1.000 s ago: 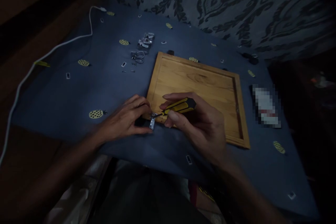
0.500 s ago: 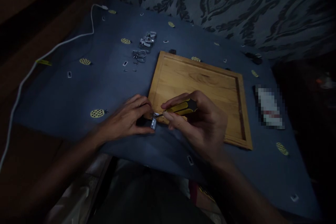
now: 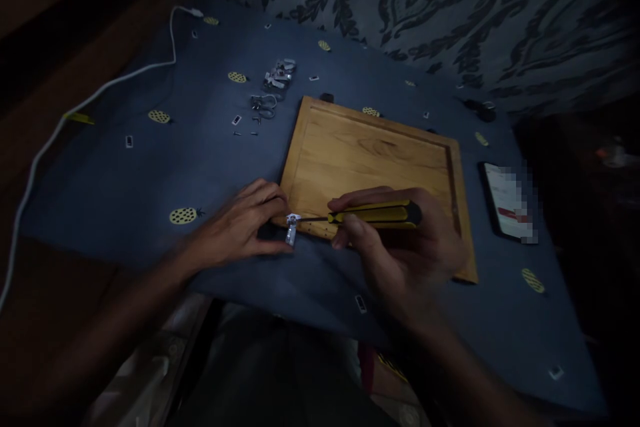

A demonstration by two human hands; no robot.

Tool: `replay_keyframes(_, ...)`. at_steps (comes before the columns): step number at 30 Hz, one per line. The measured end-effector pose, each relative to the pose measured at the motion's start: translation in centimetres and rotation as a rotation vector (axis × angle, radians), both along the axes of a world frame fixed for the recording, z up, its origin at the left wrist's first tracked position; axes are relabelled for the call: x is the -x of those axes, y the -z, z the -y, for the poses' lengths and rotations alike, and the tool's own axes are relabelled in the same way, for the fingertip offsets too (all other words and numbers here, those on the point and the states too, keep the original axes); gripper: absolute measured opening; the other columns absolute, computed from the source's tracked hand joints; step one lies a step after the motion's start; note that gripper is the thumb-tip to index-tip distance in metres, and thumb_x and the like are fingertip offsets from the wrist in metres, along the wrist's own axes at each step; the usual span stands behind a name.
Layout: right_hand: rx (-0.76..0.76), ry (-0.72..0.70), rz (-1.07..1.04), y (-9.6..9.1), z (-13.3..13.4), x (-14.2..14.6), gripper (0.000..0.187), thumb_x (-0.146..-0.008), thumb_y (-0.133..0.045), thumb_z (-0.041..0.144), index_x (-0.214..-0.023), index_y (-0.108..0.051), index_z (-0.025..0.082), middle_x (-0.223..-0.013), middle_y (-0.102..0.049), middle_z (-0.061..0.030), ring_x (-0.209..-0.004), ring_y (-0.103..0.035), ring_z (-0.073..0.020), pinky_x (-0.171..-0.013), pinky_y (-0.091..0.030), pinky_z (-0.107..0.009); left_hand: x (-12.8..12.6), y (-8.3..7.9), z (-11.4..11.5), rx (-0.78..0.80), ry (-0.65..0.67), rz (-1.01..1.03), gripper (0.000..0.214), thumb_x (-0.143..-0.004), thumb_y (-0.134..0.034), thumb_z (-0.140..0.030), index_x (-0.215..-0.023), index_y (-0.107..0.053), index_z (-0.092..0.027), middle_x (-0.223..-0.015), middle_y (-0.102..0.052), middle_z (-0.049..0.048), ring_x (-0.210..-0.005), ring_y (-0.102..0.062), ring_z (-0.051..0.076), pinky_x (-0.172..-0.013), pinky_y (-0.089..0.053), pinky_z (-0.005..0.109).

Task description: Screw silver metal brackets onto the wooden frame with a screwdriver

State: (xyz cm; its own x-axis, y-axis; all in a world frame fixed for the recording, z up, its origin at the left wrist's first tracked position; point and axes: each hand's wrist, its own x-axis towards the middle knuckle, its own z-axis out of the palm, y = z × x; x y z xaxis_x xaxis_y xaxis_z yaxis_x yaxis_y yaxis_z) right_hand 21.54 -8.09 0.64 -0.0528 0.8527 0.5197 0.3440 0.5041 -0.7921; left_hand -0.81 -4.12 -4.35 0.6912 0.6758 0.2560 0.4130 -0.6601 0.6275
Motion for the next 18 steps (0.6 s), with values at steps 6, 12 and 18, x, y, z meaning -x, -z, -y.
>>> replay_keyframes(6,0.001,-0.034,0.011,0.58,-0.11,0.19,0.007,-0.095,-0.075,0.025,-0.1,-0.07,0.025,-0.089,-0.079,-0.0005,-0.072,-0.077,-0.0172,-0.06,-0.062,-0.03,-0.03,-0.02,0.06,-0.029,0.0,-0.002,0.044,-0.093,-0.076,-0.049,-0.116,-0.068,-0.011,-0.114,-0.066,0.0113,-0.107,-0.059,0.026,-0.093,-0.052,0.038)
replay_keyframes(12,0.037,-0.065,0.002,0.75,-0.16,0.07,0.008,-0.095,-0.075,0.024,-0.101,-0.07,0.025,-0.09,-0.078,-0.0005,-0.072,-0.076,-0.0157,-0.061,-0.061,-0.028,-0.05,0.08,0.04,-0.039,0.002,0.008,0.044,-0.093,-0.076,-0.049,-0.114,-0.068,-0.011,-0.114,-0.067,0.0117,-0.107,-0.06,0.027,-0.092,-0.053,0.038)
replay_keyframes(18,0.055,-0.08,0.009,0.76,-0.08,0.06,0.01,-0.095,-0.074,0.018,-0.101,-0.07,0.025,-0.095,-0.078,0.0015,-0.066,-0.072,-0.0104,-0.063,-0.06,-0.026,-0.03,-0.08,-0.03,-0.029,0.007,0.001,0.044,-0.092,-0.078,-0.048,-0.115,-0.069,-0.012,-0.114,-0.066,0.0109,-0.106,-0.059,0.026,-0.093,-0.052,0.037)
